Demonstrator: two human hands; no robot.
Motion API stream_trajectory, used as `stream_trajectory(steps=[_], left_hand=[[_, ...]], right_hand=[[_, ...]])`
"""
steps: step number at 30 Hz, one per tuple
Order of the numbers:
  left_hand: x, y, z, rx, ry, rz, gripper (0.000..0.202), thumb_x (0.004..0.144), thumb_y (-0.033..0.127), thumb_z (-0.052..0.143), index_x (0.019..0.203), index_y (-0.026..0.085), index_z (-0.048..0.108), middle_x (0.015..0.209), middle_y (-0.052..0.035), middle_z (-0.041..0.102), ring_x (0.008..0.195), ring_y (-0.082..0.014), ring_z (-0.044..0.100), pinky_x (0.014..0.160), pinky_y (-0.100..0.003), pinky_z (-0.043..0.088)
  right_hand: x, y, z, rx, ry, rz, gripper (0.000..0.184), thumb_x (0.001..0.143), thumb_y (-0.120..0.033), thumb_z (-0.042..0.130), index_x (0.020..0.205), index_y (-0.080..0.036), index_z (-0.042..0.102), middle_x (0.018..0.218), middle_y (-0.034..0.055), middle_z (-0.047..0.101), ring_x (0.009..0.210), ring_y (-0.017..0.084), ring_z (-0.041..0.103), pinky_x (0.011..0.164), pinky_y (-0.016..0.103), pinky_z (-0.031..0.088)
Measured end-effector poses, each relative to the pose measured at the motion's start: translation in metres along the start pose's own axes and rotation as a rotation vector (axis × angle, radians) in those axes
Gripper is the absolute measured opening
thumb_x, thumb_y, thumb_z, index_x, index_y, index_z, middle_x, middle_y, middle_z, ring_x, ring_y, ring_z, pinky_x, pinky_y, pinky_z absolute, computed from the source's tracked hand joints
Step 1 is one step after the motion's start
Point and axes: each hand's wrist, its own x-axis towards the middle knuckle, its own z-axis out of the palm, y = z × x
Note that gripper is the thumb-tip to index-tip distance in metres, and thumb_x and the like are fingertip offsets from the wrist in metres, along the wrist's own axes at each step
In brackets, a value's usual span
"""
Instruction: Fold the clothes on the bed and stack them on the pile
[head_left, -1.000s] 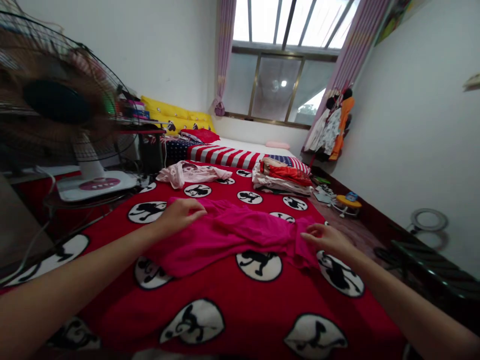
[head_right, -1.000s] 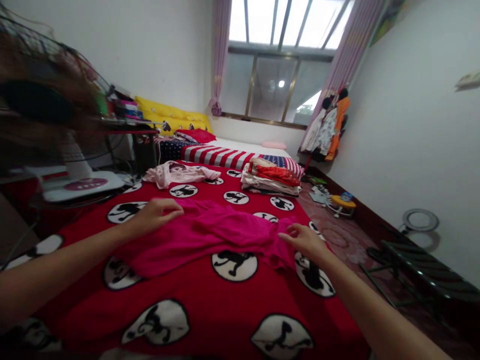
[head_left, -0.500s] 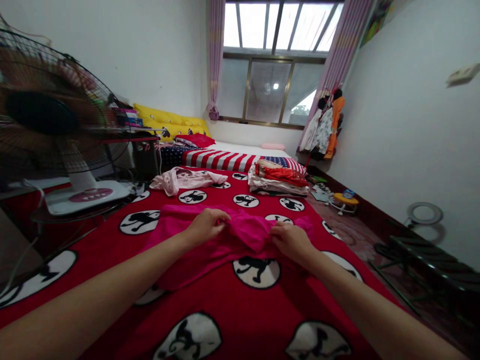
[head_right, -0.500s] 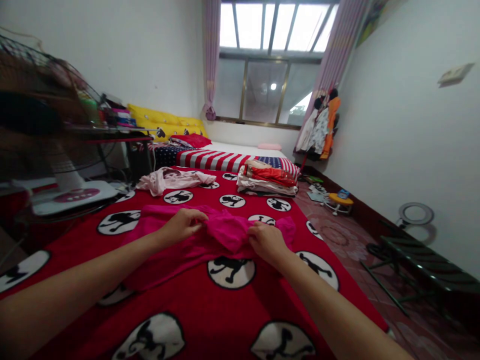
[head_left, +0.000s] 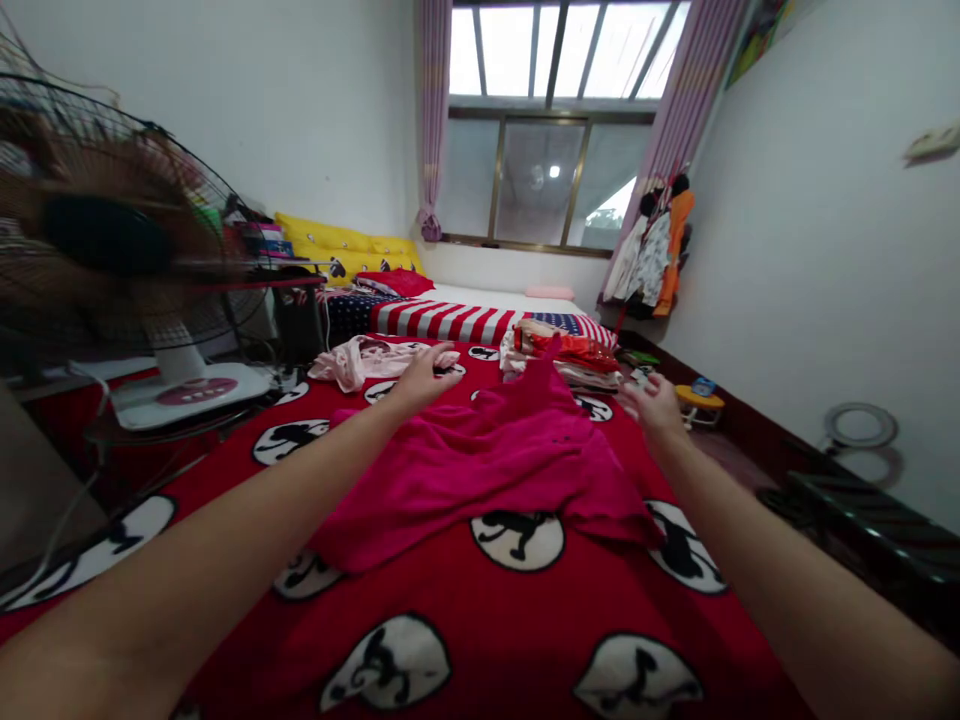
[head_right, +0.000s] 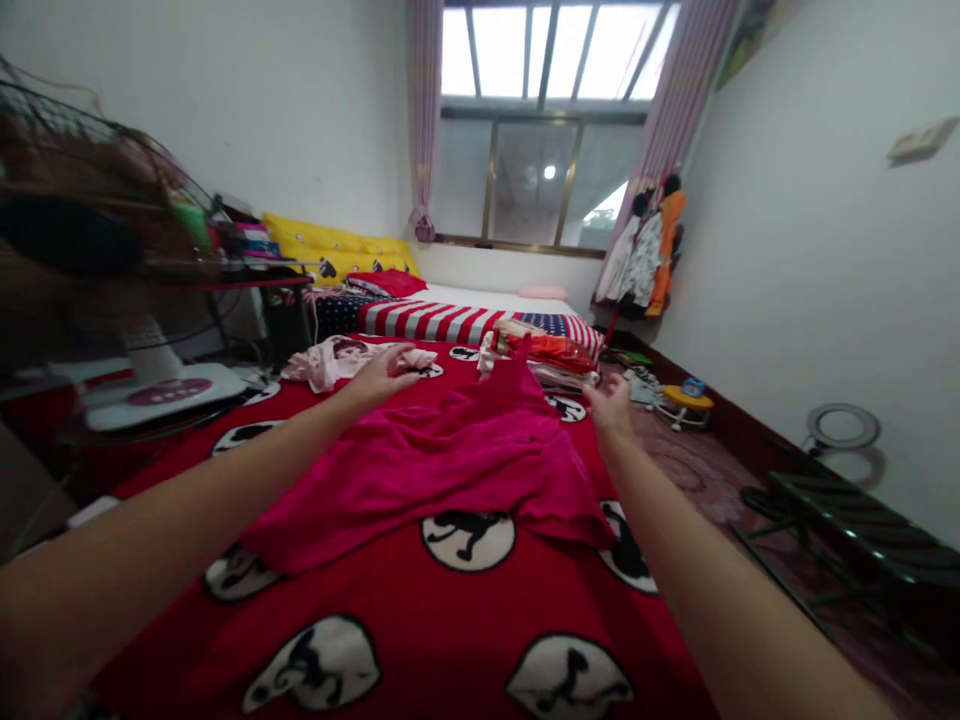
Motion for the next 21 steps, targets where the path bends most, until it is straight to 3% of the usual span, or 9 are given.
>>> stream_trajectory(steps=[2,6,8,10,12,15,17,19,21], left_hand=[[-0.026,-0.029,-0.003,0.204,-0.095,-0.035,0.056,0.072,0.035,0.063,0.123,0.015,0.055,0.129,-0.0135,0.055,0.127,-0.0302,0.045,0.109,-0.045,0.033],[-0.074,-0.079,-0.026,0.543,-0.144,-0.261,0.062,0.073,0.039,0.059,0.128,0.013,0.052,0.131,-0.0160,0.050,0.125,-0.0321,0.046,0.106,-0.044,0.036],[-0.085,-0.093,-0.041,0.661,-0.157,-0.358,0.066,0.074,0.043,0.057,0.132,0.012,0.049,0.134,-0.0184,0.045,0.124,-0.0347,0.046,0.104,-0.045,0.037],[-0.088,-0.097,-0.053,0.735,-0.162,-0.417,0.068,0.073,0.045,0.058,0.132,0.012,0.049,0.134,-0.0199,0.045,0.123,-0.0374,0.046,0.102,-0.047,0.039],[-0.090,-0.088,-0.059,0.768,-0.120,-0.361,0.063,0.073,0.044,0.059,0.128,0.014,0.054,0.136,-0.0184,0.045,0.124,-0.0375,0.045,0.102,-0.047,0.038],[-0.100,-0.053,-0.056,0.662,-0.127,-0.086,0.044,0.079,0.040,0.054,0.117,0.019,0.062,0.130,-0.0122,0.052,0.122,-0.0311,0.048,0.103,-0.042,0.039],[-0.116,-0.021,-0.052,0.494,-0.280,0.031,0.037,0.084,0.044,0.050,0.109,0.020,0.066,0.116,-0.0090,0.062,0.110,-0.0255,0.057,0.097,-0.036,0.044],[-0.135,0.008,-0.049,0.388,-0.477,0.031,0.039,0.084,0.050,0.053,0.105,0.022,0.067,0.105,-0.0066,0.067,0.098,-0.0226,0.062,0.088,-0.032,0.048],[-0.154,0.029,-0.049,0.397,-0.635,0.045,0.044,0.077,0.053,0.061,0.110,0.024,0.067,0.108,-0.0057,0.066,0.096,-0.0229,0.062,0.084,-0.031,0.049]], right_hand=[[-0.022,0.028,-0.013,-0.095,-0.047,-0.088,0.046,0.065,-0.032,0.065,0.109,-0.020,0.055,0.117,0.0128,0.059,0.109,0.027,0.057,0.097,0.047,0.044],[-0.074,0.061,-0.040,-0.522,-0.386,-0.423,0.037,0.077,-0.040,0.057,0.106,-0.017,0.060,0.115,0.0143,0.061,0.112,0.029,0.055,0.102,0.047,0.039],[-0.091,0.066,-0.051,-0.643,-0.492,-0.469,0.041,0.078,-0.040,0.058,0.112,-0.018,0.060,0.122,0.0144,0.059,0.115,0.029,0.054,0.102,0.045,0.040],[-0.099,0.068,-0.059,-0.717,-0.514,-0.456,0.048,0.076,-0.037,0.061,0.121,-0.018,0.057,0.126,0.0144,0.056,0.116,0.029,0.054,0.101,0.045,0.041],[-0.101,0.069,-0.063,-0.722,-0.514,-0.410,0.050,0.076,-0.031,0.060,0.124,-0.019,0.056,0.121,0.0137,0.060,0.110,0.029,0.058,0.096,0.043,0.045],[-0.097,0.065,-0.066,-0.645,-0.539,-0.393,0.032,0.078,-0.025,0.054,0.107,-0.020,0.065,0.104,0.0102,0.068,0.095,0.025,0.064,0.087,0.039,0.049],[-0.093,0.059,-0.071,-0.597,-0.481,-0.420,0.023,0.078,-0.027,0.052,0.093,-0.022,0.069,0.094,0.0081,0.071,0.089,0.024,0.065,0.083,0.037,0.050],[-0.090,0.051,-0.079,-0.572,-0.351,-0.409,0.021,0.077,-0.031,0.053,0.087,-0.022,0.070,0.090,0.0069,0.072,0.087,0.024,0.066,0.083,0.037,0.049],[-0.087,0.046,-0.092,-0.565,-0.239,-0.348,0.024,0.075,-0.036,0.054,0.087,-0.022,0.070,0.091,0.0064,0.072,0.088,0.025,0.066,0.083,0.037,0.049]])
